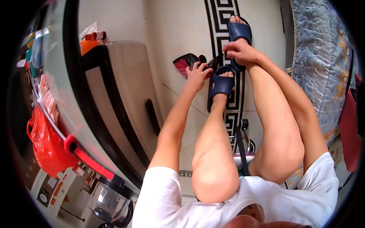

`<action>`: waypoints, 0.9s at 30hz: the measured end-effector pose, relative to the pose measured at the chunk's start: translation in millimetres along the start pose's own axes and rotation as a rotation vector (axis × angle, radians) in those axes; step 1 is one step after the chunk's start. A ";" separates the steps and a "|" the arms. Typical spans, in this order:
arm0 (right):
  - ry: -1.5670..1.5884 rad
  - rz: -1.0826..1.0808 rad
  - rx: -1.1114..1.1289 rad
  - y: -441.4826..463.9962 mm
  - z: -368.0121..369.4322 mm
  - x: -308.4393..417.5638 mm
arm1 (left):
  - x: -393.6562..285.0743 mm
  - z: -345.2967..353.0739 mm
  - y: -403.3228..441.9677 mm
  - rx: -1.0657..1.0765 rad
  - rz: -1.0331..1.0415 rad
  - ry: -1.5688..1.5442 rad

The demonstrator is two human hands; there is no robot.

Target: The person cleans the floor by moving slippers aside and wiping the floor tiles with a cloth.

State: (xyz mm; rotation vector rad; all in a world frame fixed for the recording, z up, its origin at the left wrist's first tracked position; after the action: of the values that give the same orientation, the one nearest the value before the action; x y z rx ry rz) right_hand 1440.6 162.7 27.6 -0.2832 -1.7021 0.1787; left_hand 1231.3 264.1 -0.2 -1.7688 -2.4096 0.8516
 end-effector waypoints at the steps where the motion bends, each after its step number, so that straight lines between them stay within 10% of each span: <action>1: -0.149 -0.007 0.103 -4.9 3.7 7.6 | -0.8 2.6 -4.7 -0.006 -0.030 -0.019; 7: -0.415 0.036 0.369 -23.6 16.2 38.1 | -1.1 21.6 -31.6 0.032 -0.086 0.000; 20: 0.497 0.325 0.778 -167.4 153.7 -3.2 | 1.8 26.5 -56.3 0.175 -0.051 -0.066; 27: 0.669 0.443 0.165 -136.0 140.4 -23.3 | 28.6 -62.2 -45.1 0.211 -0.095 -0.823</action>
State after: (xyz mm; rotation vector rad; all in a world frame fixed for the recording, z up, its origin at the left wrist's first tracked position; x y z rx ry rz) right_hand 1293.5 31.9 22.3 -0.5289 -0.9395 0.4899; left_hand 1202.9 305.7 64.5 -1.3678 -2.6178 2.0444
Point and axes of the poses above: each hand's wrist, its own y-axis towards the middle knuckle, its own z-axis out of the palm, x = y × z, the point moved 5 cm from there along y, towards the middle knuckle, and after that the axes turned 7 degrees about -z, right-handed, at the moved point
